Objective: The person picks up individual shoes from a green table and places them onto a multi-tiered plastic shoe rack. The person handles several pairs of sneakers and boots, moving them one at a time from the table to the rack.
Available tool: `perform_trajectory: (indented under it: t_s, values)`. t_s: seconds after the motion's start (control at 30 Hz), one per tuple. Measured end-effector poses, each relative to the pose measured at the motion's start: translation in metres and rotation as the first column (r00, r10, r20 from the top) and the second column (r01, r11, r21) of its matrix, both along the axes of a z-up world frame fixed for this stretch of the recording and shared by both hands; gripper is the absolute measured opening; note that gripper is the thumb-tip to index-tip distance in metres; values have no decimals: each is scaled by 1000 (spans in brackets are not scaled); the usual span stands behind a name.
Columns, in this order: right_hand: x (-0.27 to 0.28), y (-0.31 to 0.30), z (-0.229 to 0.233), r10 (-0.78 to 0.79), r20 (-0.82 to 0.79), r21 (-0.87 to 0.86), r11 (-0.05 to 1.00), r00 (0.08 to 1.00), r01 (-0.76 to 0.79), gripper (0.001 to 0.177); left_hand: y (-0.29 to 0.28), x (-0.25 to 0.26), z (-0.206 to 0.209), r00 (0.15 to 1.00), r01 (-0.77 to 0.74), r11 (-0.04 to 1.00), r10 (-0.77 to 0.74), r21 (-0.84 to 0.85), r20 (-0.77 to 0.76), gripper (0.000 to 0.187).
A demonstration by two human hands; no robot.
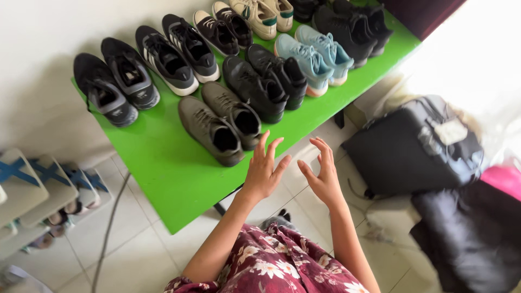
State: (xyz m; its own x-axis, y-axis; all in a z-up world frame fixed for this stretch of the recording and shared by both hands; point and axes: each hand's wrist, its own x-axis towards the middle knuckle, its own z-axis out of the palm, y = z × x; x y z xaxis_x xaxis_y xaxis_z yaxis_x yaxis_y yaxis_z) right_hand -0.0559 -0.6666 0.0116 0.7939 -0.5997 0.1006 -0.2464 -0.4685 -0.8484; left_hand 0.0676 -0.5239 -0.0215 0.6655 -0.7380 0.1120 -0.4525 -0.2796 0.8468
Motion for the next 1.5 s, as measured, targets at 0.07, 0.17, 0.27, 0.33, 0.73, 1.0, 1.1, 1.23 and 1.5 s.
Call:
perform_trajectory:
  t_s: [0.07,0.17,0.27,0.33,0.73,1.0,1.1,1.23,1.5]
  values:
    - [5,-33,2,53,1,20,998,999,-53,62,-29,-2,0,999,-50,998,50,-33,5,65]
    - [17,-78,4,150,-3,24,988,989,-150,60,-64,-2,-1,993,-120,992,120,-29,8,63]
    - [36,-115,3,204,-31,30,979,979,-203,59,-83,1,-6,982,-187,982,187,-18,-7,60]
    - [53,-134,2,237,-33,40,971,971,-236,59,-94,11,-8,968,-248,968,249,-43,12,57]
    - [184,-217,7,430,-15,-31,902,903,-430,47,-164,143,-11,903,-417,894,428,-166,40,45]
    - [267,-246,-10,514,-62,17,857,855,-514,44,-193,200,-35,916,-401,916,401,-7,0,48]
    - [311,-262,-34,568,-116,-1,821,815,-571,42,-201,231,-49,876,-482,876,483,17,0,47]
    - [388,-278,-84,670,-104,154,741,735,-654,39,-212,283,-80,797,-599,799,601,44,-66,48]
    - [515,-260,-148,696,-374,515,705,613,-487,49,-236,386,-176,631,-748,623,774,229,-45,64]
